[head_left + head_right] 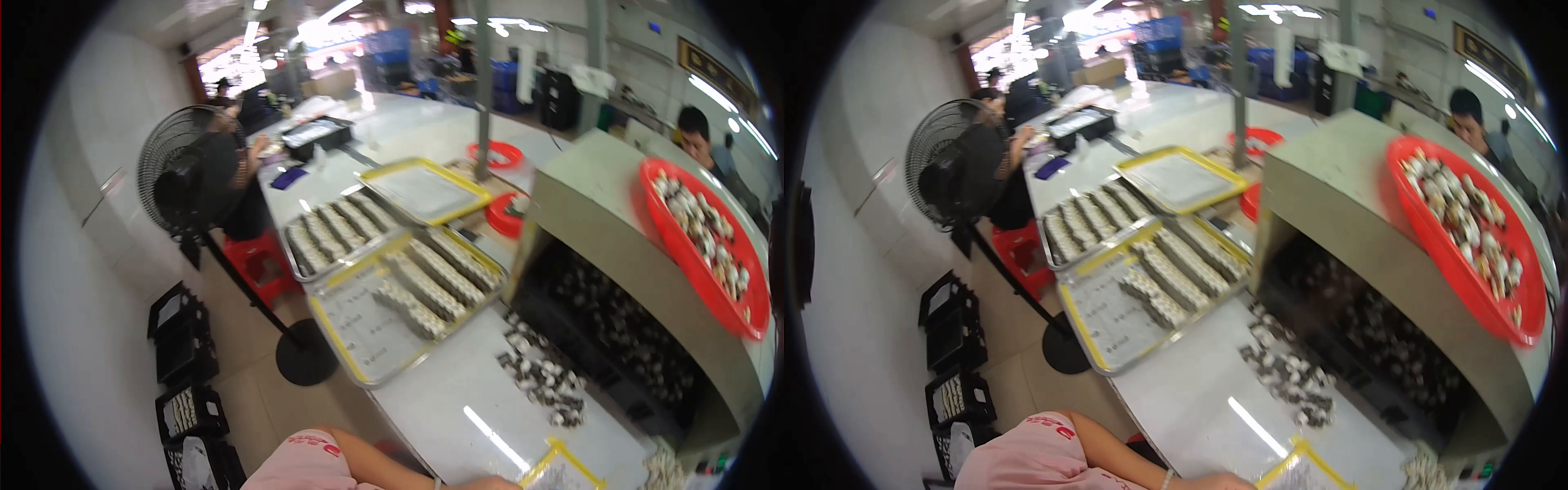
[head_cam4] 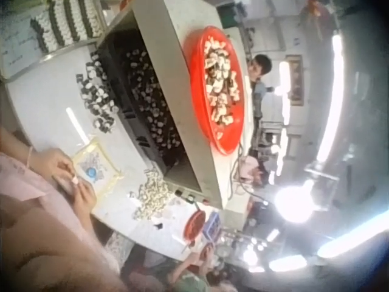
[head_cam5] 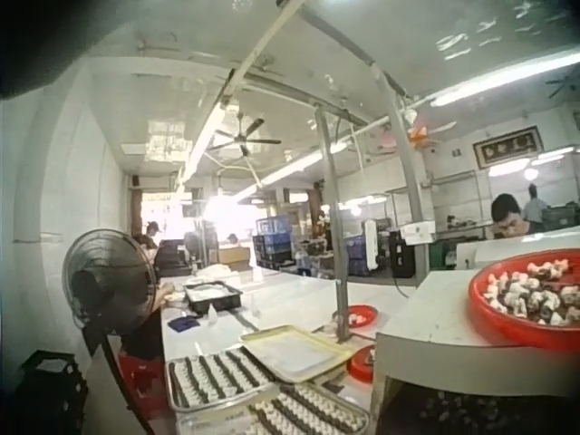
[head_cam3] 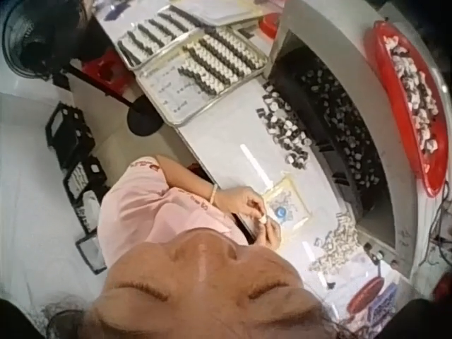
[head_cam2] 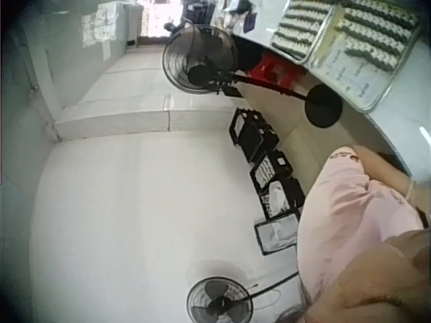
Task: The person assembles and organizes small plastic or rubber cylindrical components by hand, taking them from a component bin and arranging them on a workstation sorting tray.
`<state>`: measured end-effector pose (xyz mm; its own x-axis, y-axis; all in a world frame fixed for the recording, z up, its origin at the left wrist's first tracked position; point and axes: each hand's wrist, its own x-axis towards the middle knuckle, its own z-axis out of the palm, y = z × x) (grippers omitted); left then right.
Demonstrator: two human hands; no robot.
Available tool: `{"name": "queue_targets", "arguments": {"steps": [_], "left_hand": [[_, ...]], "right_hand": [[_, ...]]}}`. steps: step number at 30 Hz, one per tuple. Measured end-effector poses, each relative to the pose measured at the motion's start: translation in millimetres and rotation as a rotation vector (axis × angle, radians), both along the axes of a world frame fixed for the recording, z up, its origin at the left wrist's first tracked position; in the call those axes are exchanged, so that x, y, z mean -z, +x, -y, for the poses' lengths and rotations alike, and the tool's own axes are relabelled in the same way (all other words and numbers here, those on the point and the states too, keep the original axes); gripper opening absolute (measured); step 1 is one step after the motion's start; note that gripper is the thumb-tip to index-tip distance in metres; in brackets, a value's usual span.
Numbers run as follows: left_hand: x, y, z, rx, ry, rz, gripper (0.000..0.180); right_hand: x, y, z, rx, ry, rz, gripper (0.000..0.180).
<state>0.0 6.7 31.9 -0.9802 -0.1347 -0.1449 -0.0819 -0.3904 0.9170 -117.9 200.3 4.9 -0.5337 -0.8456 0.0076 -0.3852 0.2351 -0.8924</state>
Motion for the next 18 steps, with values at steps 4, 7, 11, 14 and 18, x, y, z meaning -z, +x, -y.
{"name": "queue_targets", "arguments": {"steps": [4, 7, 11, 14, 18], "left_hand": [[20, -2, -6, -0.078, -0.072, -0.107, 0.016], [20, -2, 7, -0.064, 0.041, -0.057, 0.016], [23, 0, 8, -0.065, 0.199, -0.038, 0.02], [19, -9, 9, -0.067, 0.127, -0.066, 0.024], [19, -10, 4, -0.107, 0.101, -0.096, 0.029]], "right_hand": [[-23, 7, 28, 0.065, -0.138, -0.005, 0.019], [-17, 1, 33, 0.078, -0.149, -0.072, 0.024], [-17, -2, 40, 0.063, -0.223, 0.021, 0.028], [-18, -3, 37, 0.108, -0.272, 0.058, 0.031], [-18, 2, 33, 0.134, -0.345, -0.052, 0.031]]}}
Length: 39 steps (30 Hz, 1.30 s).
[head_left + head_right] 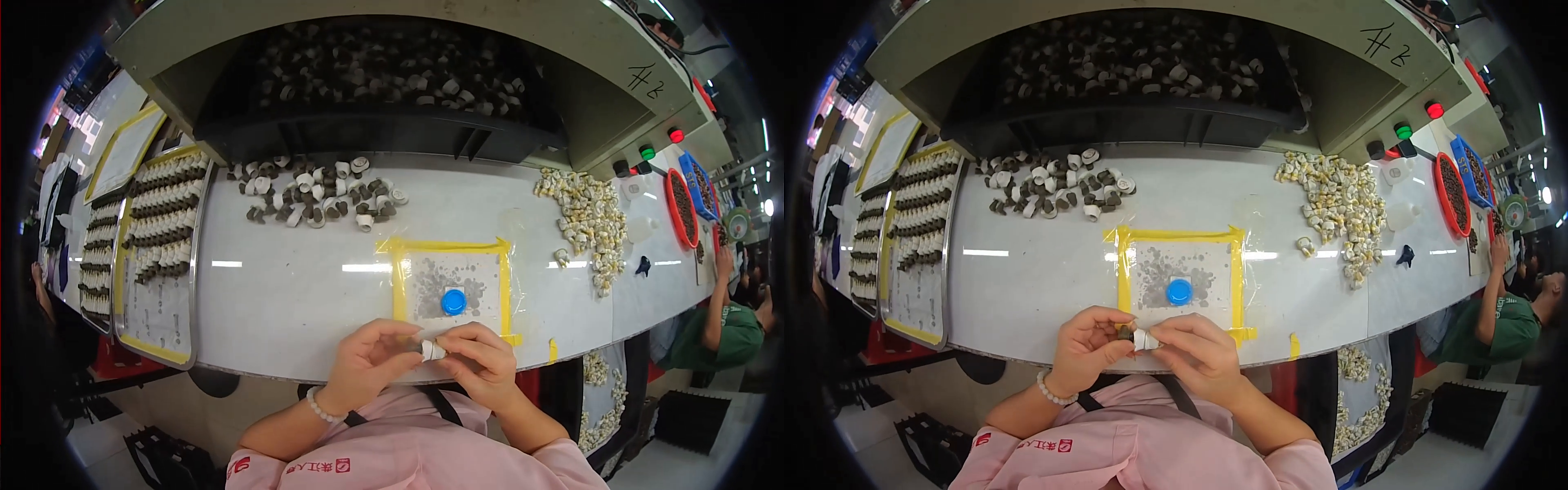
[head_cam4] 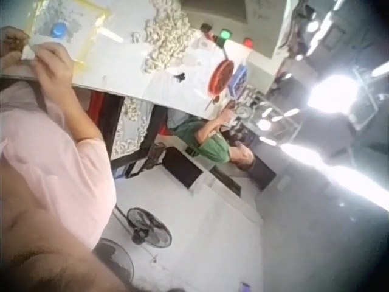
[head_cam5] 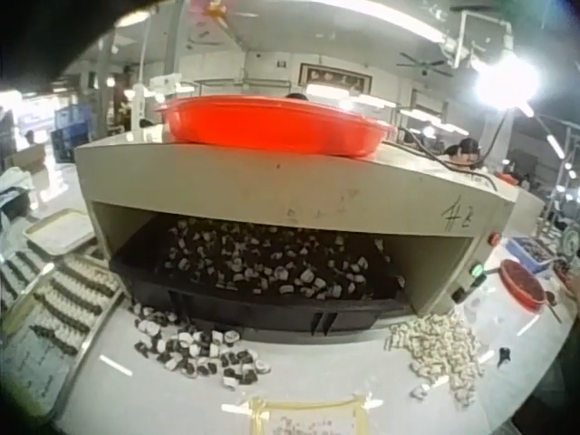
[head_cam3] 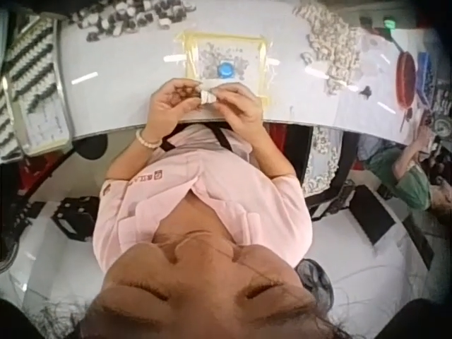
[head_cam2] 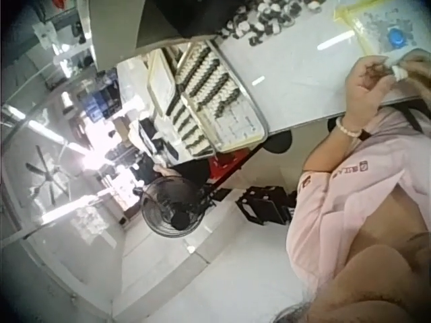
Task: The person assembles and organizes small plastic or rubber cylindrical components by hand, taking them from a component bin and arranging them on a workstation sorting tray.
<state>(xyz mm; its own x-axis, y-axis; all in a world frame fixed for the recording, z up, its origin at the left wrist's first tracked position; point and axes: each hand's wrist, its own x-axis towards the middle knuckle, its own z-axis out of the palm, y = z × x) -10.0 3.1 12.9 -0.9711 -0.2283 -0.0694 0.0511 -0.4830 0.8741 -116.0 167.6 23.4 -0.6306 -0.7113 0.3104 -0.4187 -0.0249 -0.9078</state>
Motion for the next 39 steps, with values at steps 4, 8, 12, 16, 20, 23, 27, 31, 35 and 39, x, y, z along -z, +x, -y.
{"name": "queue_targets", "arguments": {"steps": [4, 8, 12, 16, 20, 23, 27, 31, 35, 39], "left_hand": [[-2, 5, 3, 0.042, 0.107, 0.046, 0.029], [1, 10, 4, 0.059, 0.179, 0.056, 0.031], [5, 4, -1, -0.016, 0.079, -0.116, 0.033], [5, 4, -3, -0.03, -0.067, -0.125, 0.035], [4, 1, -5, -0.07, -0.104, -0.164, 0.034], [6, 1, -2, -0.035, -0.03, -0.116, 0.032], [5, 3, -2, -0.033, -0.015, -0.083, 0.03], [4, 4, -2, -0.04, -0.008, -0.053, 0.028], [4, 4, -3, -0.038, -0.034, -0.042, 0.025], [5, 4, -5, -0.018, -0.033, -0.033, 0.023]], "right_hand": [[-9, -7, 4, -0.032, -0.019, -0.432, 0.034], [-9, -5, 6, -0.041, -0.042, -0.548, 0.038], [-6, 0, 3, 0.015, -0.048, -0.198, 0.033], [-8, 1, -1, -0.003, 0.073, 0.226, 0.032], [-5, 1, 1, -0.011, 0.074, 0.171, 0.032], [-4, 2, 4, 0.011, 0.029, 0.045, 0.029], [-1, 4, 6, 0.023, 0.0, -0.079, 0.033], [1, 5, 6, 0.031, -0.023, -0.073, 0.033], [3, 6, 2, 0.023, -0.014, -0.084, 0.032], [3, 6, 2, 0.037, -0.011, -0.049, 0.031]]}}
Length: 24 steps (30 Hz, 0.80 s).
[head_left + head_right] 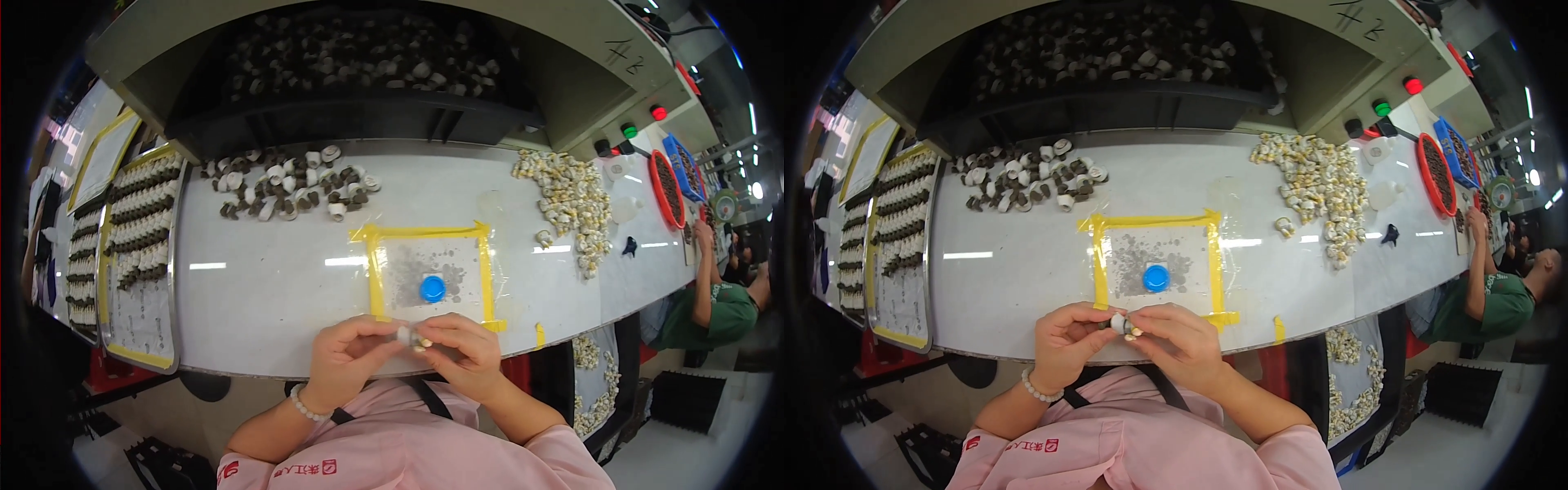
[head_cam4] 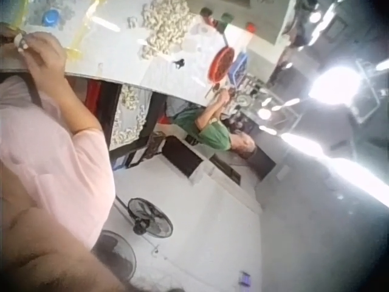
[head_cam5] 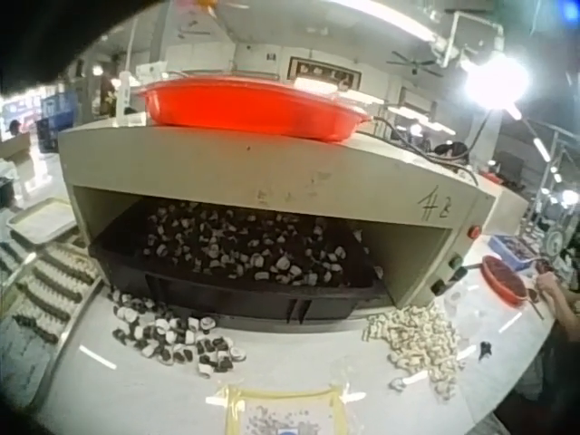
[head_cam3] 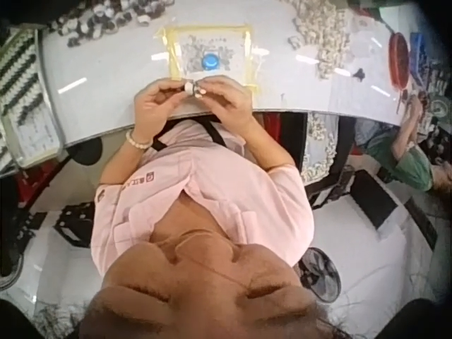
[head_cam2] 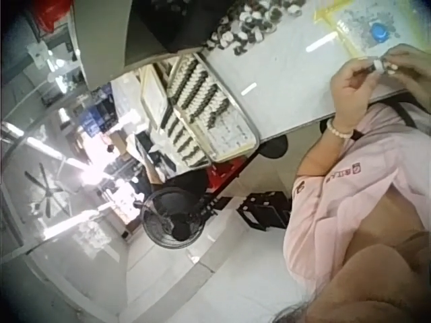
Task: The person assembles and organizes small plastic or rubber cylindrical components by hand, taking them from a component bin and arranging them on a workstation sorting tray.
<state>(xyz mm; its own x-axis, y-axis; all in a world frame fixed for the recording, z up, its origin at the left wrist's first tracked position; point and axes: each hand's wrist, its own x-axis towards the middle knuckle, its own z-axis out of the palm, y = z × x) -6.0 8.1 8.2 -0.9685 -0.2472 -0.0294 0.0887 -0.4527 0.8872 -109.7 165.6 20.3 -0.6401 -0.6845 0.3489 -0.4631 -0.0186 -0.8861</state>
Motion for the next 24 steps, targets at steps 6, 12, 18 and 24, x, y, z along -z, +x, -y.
{"name": "queue_targets", "arguments": {"steps": [6, 12, 18, 24], "left_hand": [[-6, -5, -16, -0.222, -0.238, -0.065, 0.029], [-4, -1, -6, -0.17, -0.698, -0.1, 0.029], [-25, 16, 32, -0.307, -0.656, -0.03, 0.023], [-50, 71, 133, -0.808, -0.921, 0.1, 0.019]], "right_hand": [[-7, -7, -4, -0.076, 0.02, 0.261, 0.026], [-21, -30, -16, -0.074, 0.198, 0.101, 0.018], [-33, -101, -55, 0.511, 0.46, -0.334, 0.024], [1, -133, -82, 0.485, 0.663, -0.451, 0.035]]}}
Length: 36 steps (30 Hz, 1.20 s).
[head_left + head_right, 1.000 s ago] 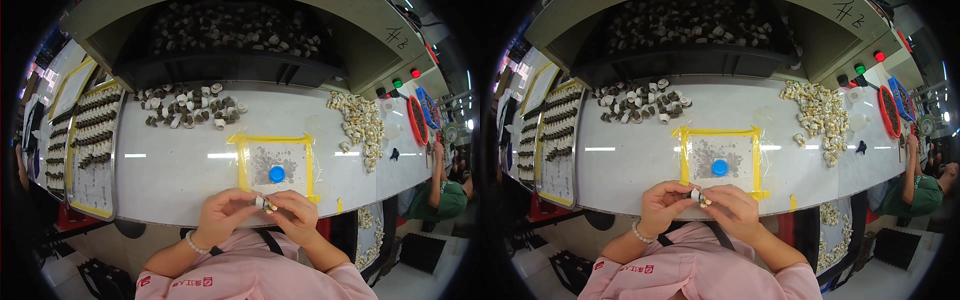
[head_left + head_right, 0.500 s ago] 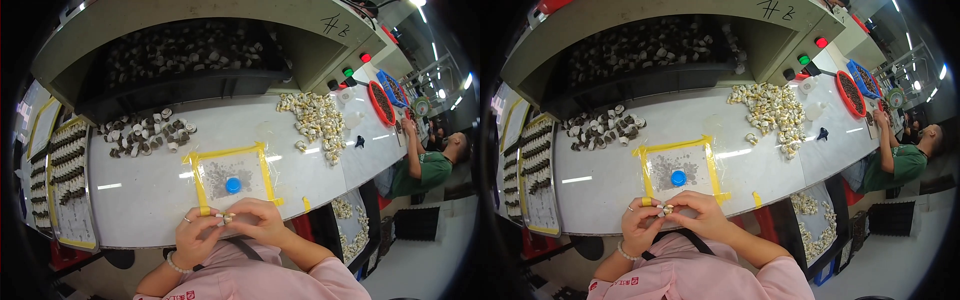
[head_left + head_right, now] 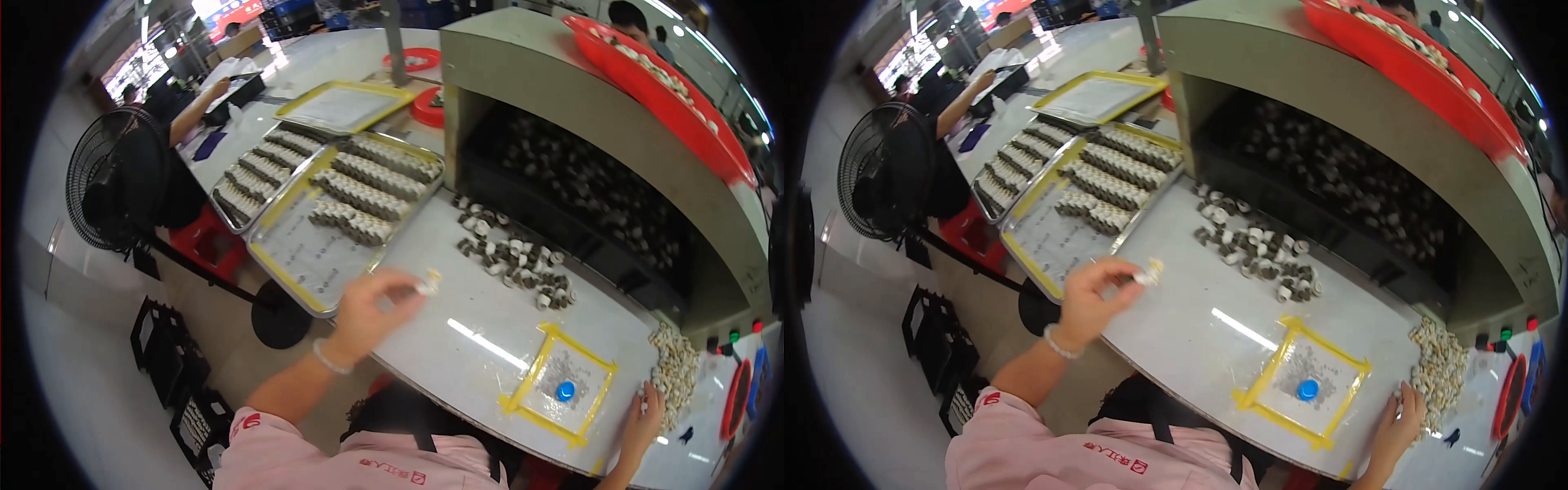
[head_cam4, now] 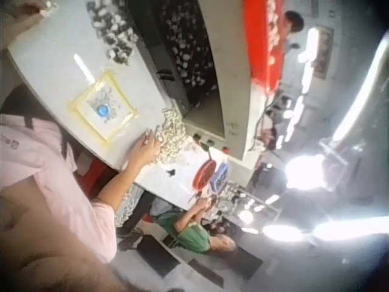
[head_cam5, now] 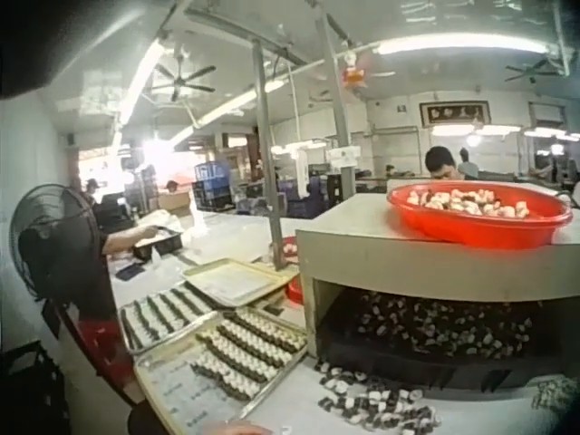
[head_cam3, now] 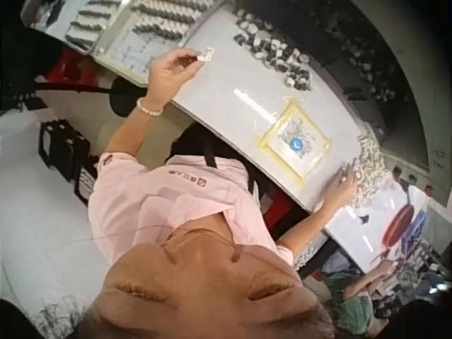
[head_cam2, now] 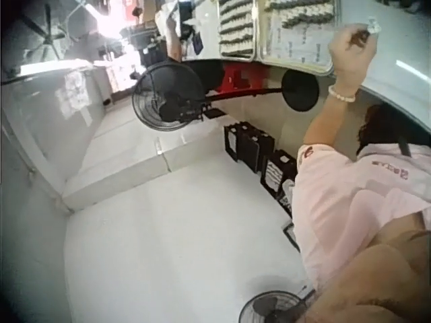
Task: The person assembles and organizes small plastic or rubber cylindrical components by hand, taking them from a component bin and arranging them on a workstation sorting tray.
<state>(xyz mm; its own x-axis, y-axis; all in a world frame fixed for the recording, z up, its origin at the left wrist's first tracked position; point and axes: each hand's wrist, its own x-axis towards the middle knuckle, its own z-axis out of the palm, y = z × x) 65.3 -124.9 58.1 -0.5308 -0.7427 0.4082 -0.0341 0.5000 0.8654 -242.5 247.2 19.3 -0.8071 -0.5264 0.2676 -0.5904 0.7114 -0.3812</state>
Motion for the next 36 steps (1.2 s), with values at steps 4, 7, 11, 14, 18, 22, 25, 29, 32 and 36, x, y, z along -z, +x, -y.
{"name": "queue_targets", "arguments": {"steps": [4, 7, 11, 14, 18, 22, 25, 29, 32, 36], "left_hand": [[-4, 59, 99, -0.407, -0.025, 0.105, 0.021], [0, 90, 180, -0.549, -0.056, 0.167, 0.023], [9, 95, 240, -0.696, -0.167, 0.299, 0.028], [16, 77, 266, -0.669, -0.208, 0.323, 0.03], [16, 52, 290, -0.661, -0.296, 0.387, 0.029], [18, 38, 299, -0.659, -0.296, 0.494, 0.028], [25, 37, 308, -0.644, -0.275, 0.558, 0.026], [25, 34, 310, -0.603, -0.326, 0.65, 0.027], [18, 40, 303, -0.603, -0.586, 0.537, 0.024], [-5, -18, 212, -0.197, -0.246, 0.227, 0.021]], "right_hand": [[2, 2, 16, -0.02, -0.033, 0.029, 0.033], [4, 2, 19, -0.077, -0.06, 0.049, 0.031], [12, 8, 20, -0.071, -0.104, 0.094, 0.031], [13, 19, 26, -0.063, -0.154, 0.024, 0.033], [19, 19, 29, -0.133, -0.153, -0.129, 0.031], [17, 21, 30, -0.131, -0.175, -0.046, 0.032], [19, 19, 28, -0.136, -0.194, -0.018, 0.032], [10, 25, 39, -0.078, -0.169, -0.014, 0.032], [5, 27, 46, -0.191, -0.149, -0.169, 0.032], [-1, 29, 52, -0.205, -0.129, -0.164, 0.03]]}}
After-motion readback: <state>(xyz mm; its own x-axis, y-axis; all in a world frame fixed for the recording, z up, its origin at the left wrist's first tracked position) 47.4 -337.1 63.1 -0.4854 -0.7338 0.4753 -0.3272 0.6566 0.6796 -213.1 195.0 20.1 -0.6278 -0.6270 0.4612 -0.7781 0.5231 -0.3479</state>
